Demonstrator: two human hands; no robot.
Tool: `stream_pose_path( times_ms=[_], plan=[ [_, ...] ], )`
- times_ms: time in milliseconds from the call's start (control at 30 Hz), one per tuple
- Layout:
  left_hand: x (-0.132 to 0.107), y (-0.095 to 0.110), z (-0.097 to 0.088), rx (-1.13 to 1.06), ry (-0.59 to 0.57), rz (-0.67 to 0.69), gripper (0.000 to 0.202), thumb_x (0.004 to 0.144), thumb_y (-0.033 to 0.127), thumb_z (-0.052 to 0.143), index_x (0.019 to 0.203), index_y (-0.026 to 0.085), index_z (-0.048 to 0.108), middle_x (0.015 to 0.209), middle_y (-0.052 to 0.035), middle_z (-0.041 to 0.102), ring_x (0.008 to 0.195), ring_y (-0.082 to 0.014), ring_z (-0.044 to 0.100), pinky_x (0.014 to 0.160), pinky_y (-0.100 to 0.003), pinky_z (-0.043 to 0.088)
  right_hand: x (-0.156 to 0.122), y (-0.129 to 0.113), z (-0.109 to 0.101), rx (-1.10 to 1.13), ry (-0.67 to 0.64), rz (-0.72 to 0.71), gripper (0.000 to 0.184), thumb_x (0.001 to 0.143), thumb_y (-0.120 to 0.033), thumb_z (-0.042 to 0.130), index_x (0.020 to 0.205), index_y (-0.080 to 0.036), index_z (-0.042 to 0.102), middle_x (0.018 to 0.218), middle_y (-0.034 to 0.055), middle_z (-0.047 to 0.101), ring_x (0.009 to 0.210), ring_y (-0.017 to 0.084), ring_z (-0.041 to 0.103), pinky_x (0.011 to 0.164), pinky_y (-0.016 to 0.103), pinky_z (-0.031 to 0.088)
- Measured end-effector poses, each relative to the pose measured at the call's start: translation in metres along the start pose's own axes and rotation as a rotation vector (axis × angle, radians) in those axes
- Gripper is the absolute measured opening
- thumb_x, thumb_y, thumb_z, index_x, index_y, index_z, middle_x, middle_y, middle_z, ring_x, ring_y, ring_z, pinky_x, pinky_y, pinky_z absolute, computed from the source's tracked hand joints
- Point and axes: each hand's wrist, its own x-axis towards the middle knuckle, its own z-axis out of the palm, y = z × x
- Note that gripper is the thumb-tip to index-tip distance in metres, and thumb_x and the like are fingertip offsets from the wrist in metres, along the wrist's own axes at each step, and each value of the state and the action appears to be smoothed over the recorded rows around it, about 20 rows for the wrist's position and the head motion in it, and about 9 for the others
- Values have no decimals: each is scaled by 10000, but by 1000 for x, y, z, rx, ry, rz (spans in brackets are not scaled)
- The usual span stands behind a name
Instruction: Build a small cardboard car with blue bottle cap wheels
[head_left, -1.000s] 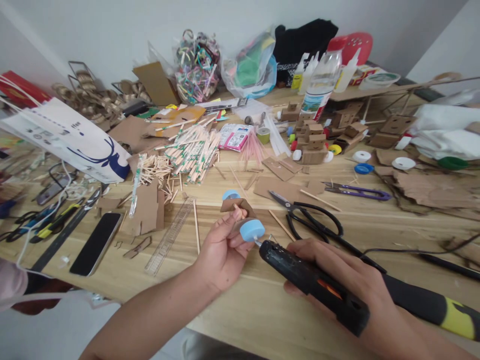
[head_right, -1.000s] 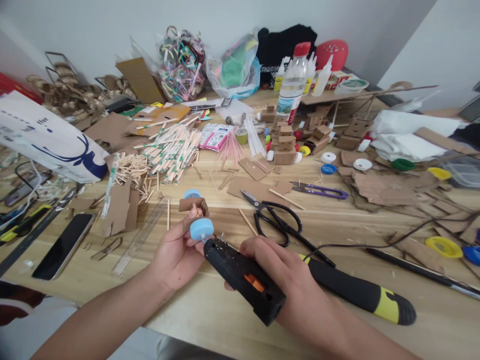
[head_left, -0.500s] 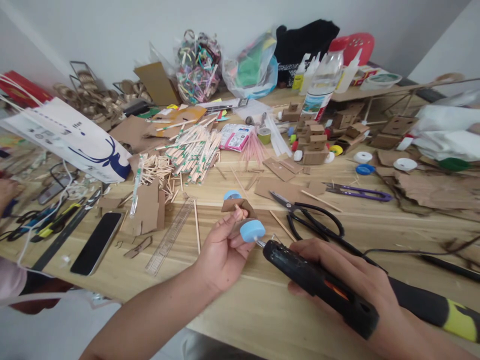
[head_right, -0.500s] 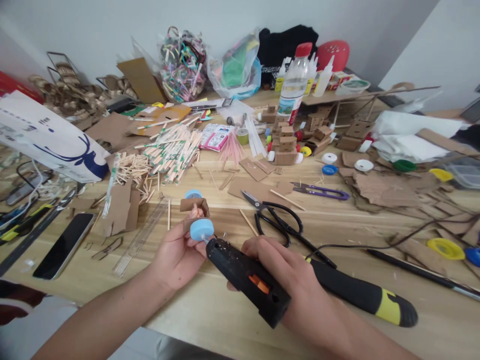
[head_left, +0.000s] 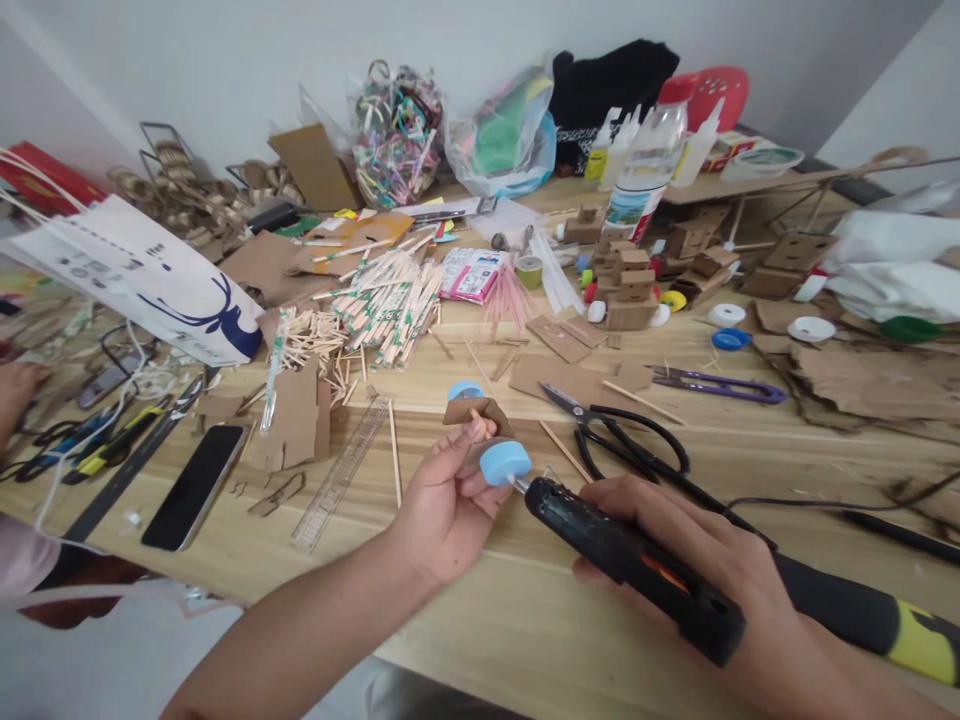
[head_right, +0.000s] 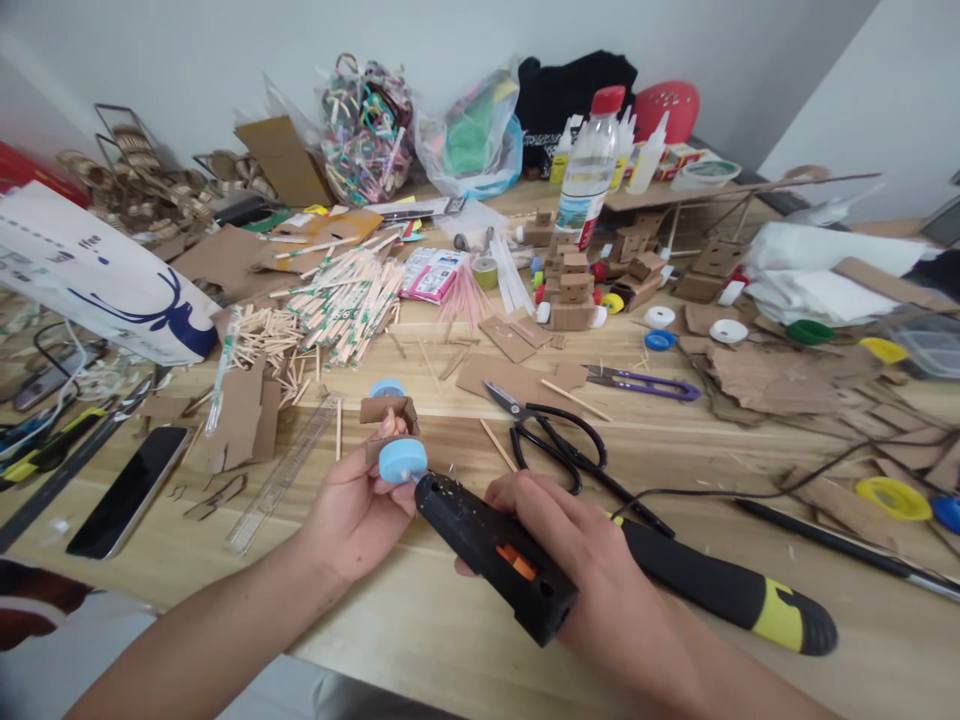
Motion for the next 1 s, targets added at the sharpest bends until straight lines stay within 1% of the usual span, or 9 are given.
stream_pose_path(
  times_ms=[133, 300, 367, 467, 633, 733, 833, 933, 1000],
  plan=[
    [1, -1, -3, 1, -9, 7, 367, 530, 184, 979, 638, 137, 632, 434, 143, 299, 373, -3, 234, 389, -131, 261, 2, -1, 1, 18, -8, -4, 91, 1030, -320, 522, 955, -281, 555, 815, -11, 702, 634, 139, 697, 561, 202, 540],
    [3, -4, -5, -3, 8, 42, 363, 543, 201, 982, 645, 136, 640, 421, 150, 276, 379, -1, 229, 408, -127, 316, 3, -2, 0, 14, -6, 1, 43, 1015, -287, 528, 982, -284, 555, 831, -2, 716, 656, 152, 708, 571, 210, 553],
    [3, -5, -4, 7, 22, 61, 349, 560, 198, 974, 641, 137, 640, 418, 148, 291, 378, 0, 230, 415, -129, 337, 3, -3, -1, 13, -10, 0, 46, 1011, -275, 528, 978, -284, 558, 828, -2, 721, 659, 154, 714, 569, 210, 555],
    [3, -6, -4, 14, 36, 96, 339, 548, 188, 971, 624, 144, 644, 416, 137, 355, 377, -1, 242, 418, -138, 365, 3, -5, -2, 10, -6, 0, 35, 1000, -268, 549, 973, -284, 565, 829, -9, 723, 648, 145, 709, 568, 199, 552],
    [3, -7, -5, -2, -14, 132, 396, 407, 190, 1016, 612, 147, 680, 527, 83, 594, 389, 12, 284, 440, -152, 418, 4, -7, -3, 7, -2, 13, 108, 1017, -283, 510, 932, -287, 576, 802, -8, 722, 635, 147, 708, 554, 202, 544],
    [3, -7, -6, 5, -44, 140, 421, 369, 226, 1032, 608, 146, 694, 549, 64, 640, 383, 20, 288, 419, -138, 396, 3, -6, -3, -4, 7, 27, 96, 1010, -330, 543, 940, -289, 593, 787, -14, 722, 601, 142, 690, 541, 204, 534],
    [3, -6, -5, -10, -40, 131, 425, 357, 211, 1031, 606, 141, 694, 579, 50, 670, 381, 25, 288, 392, -125, 354, 3, -4, -4, -14, -1, 68, 93, 1004, -302, 545, 938, -289, 609, 758, -29, 713, 569, 127, 668, 530, 197, 517],
    [2, -5, -4, -18, -26, 112, 383, 402, 165, 1010, 604, 139, 685, 552, 60, 639, 378, 19, 279, 384, -130, 335, 2, -3, -4, -8, -5, 96, 107, 996, -299, 543, 928, -282, 623, 747, -26, 719, 559, 129, 667, 517, 201, 508],
    [2, -5, -4, -17, -6, 98, 336, 464, 143, 985, 603, 141, 679, 480, 87, 549, 373, 9, 265, 387, -135, 331, 3, -3, -4, 14, -6, 98, 105, 985, -330, 560, 926, -276, 629, 745, -18, 725, 550, 137, 665, 507, 211, 507]
  ],
)
